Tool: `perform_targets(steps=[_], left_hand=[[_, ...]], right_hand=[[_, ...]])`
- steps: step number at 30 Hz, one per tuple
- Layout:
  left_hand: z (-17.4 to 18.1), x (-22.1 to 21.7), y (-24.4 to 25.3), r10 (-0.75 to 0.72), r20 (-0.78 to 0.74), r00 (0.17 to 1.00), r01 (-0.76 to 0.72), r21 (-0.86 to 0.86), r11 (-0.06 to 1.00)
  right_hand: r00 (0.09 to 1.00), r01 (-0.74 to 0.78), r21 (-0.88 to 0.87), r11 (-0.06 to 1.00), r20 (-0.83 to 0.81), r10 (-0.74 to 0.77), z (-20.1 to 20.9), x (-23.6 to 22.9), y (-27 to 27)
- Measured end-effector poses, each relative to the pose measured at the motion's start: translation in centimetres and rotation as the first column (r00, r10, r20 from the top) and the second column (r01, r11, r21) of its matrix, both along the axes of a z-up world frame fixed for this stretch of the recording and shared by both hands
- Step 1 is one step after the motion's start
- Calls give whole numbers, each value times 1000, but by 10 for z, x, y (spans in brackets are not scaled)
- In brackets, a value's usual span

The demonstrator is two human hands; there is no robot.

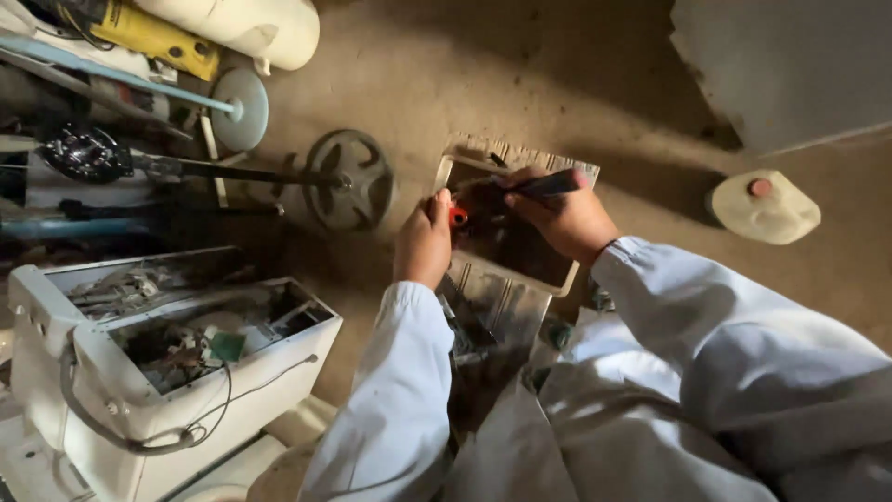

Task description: The person uses a wire brush to scrub a red mechanical part inside a small wooden box. They then use a cloth to wipe the part clean, handling it with both hands to remove dirt and grime.

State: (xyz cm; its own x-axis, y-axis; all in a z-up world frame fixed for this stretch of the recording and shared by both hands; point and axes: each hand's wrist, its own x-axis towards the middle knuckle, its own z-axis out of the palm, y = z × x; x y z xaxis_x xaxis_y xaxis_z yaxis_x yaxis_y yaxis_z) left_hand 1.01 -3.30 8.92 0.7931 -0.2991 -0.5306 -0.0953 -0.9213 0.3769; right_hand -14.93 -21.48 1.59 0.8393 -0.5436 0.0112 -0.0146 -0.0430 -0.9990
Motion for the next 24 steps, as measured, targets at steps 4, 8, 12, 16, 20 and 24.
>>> perform_targets(steps=[4,8,12,16,20,24], left_hand=[[-4,-1,-6,-63,34,997,63,12,998],[14,-1,-29,8,-49,999,-5,74,997],[32,-14,-33,116,-140,983,-111,41,993],[21,-7,-31,129,-133,983,-125,35,991],[80,-34,-55,82,-121,989,-68,108,992],[5,0,-30,14,-30,999,-9,139,990]], right_hand=[[999,-18,-39,999,37,19,-51,-27,-3],[906,-199,-449,871,-423,-10,-89,-48,18],[802,-83,-202,976,-594,-54,-48,-45,38],[889,46,-50,998,-453,-64,11,-63,32],[973,-1,-174,985,-226,-39,49,-43,48],[992,-34,-488,872,-123,-30,32,-38,56]])
